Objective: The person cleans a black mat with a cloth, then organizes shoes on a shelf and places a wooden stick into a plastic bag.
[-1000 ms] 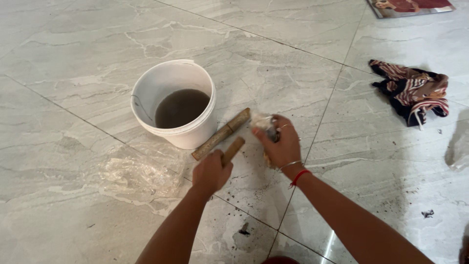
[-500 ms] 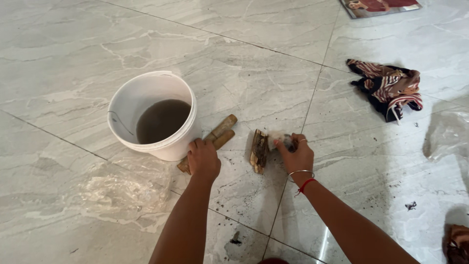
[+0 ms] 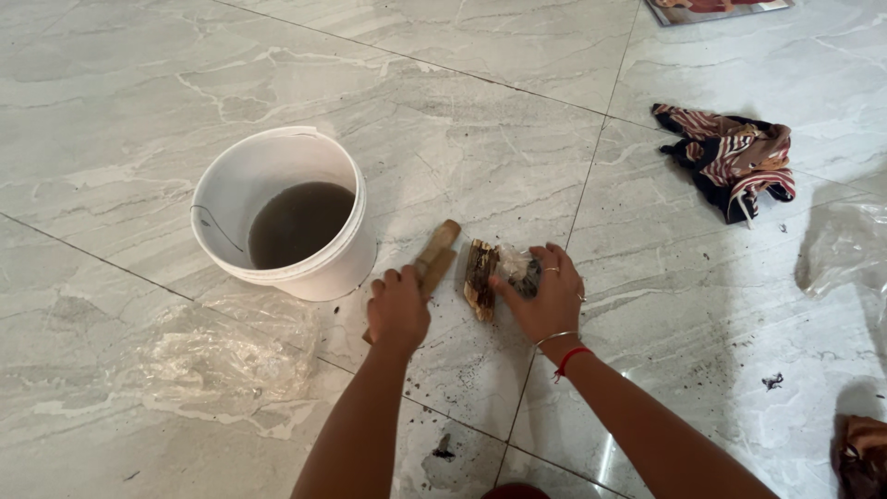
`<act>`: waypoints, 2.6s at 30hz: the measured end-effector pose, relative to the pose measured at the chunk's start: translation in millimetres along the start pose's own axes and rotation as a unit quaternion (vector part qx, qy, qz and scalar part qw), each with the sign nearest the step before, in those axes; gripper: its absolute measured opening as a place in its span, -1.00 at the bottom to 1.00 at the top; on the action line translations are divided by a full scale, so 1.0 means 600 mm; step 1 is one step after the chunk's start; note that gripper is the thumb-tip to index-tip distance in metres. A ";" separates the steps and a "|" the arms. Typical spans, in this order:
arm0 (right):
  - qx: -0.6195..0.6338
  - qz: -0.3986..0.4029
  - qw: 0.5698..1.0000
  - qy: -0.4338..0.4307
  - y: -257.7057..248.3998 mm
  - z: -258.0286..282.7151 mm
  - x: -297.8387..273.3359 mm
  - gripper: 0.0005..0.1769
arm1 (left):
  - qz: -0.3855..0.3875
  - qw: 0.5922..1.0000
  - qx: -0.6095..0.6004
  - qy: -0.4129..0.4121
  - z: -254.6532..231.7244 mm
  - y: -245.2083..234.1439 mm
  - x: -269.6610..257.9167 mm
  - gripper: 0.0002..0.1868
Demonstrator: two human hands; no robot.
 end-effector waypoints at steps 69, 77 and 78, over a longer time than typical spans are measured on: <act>0.253 0.400 0.842 0.260 -0.343 -0.314 -0.110 -0.54 | 0.083 0.771 -0.612 0.157 -0.486 -0.085 0.161 -0.76; 0.542 0.051 0.761 0.352 -0.328 -0.456 -0.063 -0.70 | 0.093 0.802 -0.573 0.141 -0.459 -0.048 0.203 -0.73; 0.563 0.001 0.731 0.387 -0.325 -0.477 -0.064 -0.71 | 0.063 0.812 -0.561 0.147 -0.447 -0.050 0.205 -0.71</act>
Point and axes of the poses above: each hand's wrist, its own x-axis towards the middle knuckle, its own y-axis out of the palm, z = x × y, the point moved 6 cm from there along x, towards the middle knuckle, and after that the axes turned 12 degrees about z, right-handed, at the moved point
